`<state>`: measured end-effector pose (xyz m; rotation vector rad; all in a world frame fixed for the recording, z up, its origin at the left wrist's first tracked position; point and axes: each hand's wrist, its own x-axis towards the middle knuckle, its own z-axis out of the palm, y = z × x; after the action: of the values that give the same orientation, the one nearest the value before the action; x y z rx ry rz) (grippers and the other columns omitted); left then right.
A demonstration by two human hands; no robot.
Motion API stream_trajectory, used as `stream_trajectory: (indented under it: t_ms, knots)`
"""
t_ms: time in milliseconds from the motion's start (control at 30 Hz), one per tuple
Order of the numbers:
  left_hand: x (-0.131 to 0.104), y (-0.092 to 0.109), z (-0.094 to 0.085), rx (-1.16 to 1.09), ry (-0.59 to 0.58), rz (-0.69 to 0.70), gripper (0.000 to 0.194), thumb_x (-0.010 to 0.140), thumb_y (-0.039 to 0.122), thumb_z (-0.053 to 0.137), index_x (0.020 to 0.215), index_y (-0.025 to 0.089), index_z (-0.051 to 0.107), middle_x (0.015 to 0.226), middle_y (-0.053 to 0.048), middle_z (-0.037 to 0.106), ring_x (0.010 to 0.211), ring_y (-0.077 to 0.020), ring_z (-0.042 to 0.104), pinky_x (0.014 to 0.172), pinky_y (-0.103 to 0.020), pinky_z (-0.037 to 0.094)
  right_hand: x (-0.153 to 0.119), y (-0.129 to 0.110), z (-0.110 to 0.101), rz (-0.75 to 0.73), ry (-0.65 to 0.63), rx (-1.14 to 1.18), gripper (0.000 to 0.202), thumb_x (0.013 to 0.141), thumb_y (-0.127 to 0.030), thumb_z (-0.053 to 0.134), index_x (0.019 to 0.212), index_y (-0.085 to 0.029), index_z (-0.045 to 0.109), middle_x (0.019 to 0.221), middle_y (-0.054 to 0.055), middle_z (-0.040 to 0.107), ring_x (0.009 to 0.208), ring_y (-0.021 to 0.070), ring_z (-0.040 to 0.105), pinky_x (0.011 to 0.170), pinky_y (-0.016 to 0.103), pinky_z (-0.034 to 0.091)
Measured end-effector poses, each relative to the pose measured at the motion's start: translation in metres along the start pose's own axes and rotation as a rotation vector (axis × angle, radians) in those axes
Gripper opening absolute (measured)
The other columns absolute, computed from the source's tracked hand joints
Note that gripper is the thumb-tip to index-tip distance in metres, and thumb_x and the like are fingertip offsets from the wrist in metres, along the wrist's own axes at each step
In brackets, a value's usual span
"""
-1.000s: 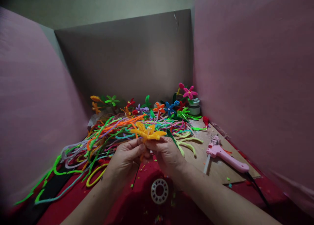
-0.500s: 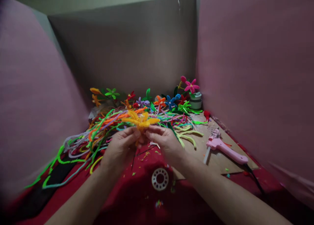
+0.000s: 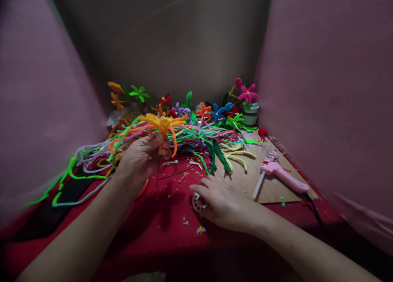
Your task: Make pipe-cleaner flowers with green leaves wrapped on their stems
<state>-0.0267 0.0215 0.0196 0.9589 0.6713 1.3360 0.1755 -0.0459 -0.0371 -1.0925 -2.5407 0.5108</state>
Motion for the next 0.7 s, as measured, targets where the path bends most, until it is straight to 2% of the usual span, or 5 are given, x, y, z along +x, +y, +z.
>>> stream_trajectory:
  t_ms: [133, 300, 400, 533, 700]
  knots:
    - [0.001, 0.0, -0.008, -0.022, -0.023, -0.014, 0.01, 0.069, 0.015, 0.067, 0.068, 0.011, 0.058, 0.056, 0.0, 0.056, 0.048, -0.0087, 0.051, 0.046, -0.02, 0.04, 0.01, 0.004, -0.006, 0.078, 0.094, 0.191, 0.044, 0.075, -0.021, 0.059, 0.118, -0.017, 0.053, 0.1, 0.009, 0.06, 0.089, 0.0213, 0.054, 0.078, 0.035, 0.044]
    - [0.001, 0.002, -0.02, -0.036, -0.036, -0.069, 0.012, 0.067, 0.016, 0.07, 0.069, 0.011, 0.06, 0.062, -0.004, 0.062, 0.052, -0.0107, 0.056, 0.047, -0.02, 0.043, 0.036, 0.008, -0.019, 0.177, 0.212, 0.772, 0.044, 0.071, -0.023, 0.065, 0.113, -0.019, 0.054, 0.102, 0.007, 0.061, 0.087, 0.017, 0.056, 0.074, 0.031, 0.046]
    - [0.002, 0.002, -0.025, -0.065, -0.044, -0.094, 0.012, 0.067, 0.016, 0.069, 0.073, 0.01, 0.061, 0.067, -0.006, 0.065, 0.052, -0.0106, 0.057, 0.049, -0.021, 0.045, 0.056, 0.005, -0.027, 0.224, 0.249, 0.984, 0.043, 0.066, -0.024, 0.069, 0.106, -0.017, 0.058, 0.095, 0.005, 0.061, 0.081, 0.0143, 0.057, 0.07, 0.028, 0.046]
    - [0.002, 0.001, -0.028, -0.07, -0.058, -0.133, 0.013, 0.07, 0.014, 0.067, 0.082, 0.009, 0.064, 0.077, -0.008, 0.067, 0.052, -0.0084, 0.055, 0.048, -0.019, 0.046, 0.075, 0.0, -0.03, 0.234, 0.305, 1.0, 0.039, 0.062, -0.021, 0.07, 0.099, -0.017, 0.062, 0.086, 0.003, 0.061, 0.073, 0.0126, 0.055, 0.067, 0.027, 0.045]
    - [-0.001, -0.002, -0.023, -0.023, -0.058, -0.18, 0.012, 0.072, 0.009, 0.061, 0.083, 0.007, 0.066, 0.072, -0.009, 0.066, 0.052, -0.0103, 0.057, 0.038, -0.016, 0.041, 0.081, 0.004, -0.023, 0.158, 0.324, 0.851, 0.039, 0.068, -0.021, 0.064, 0.107, -0.02, 0.063, 0.09, 0.003, 0.059, 0.077, 0.0141, 0.054, 0.069, 0.029, 0.044]
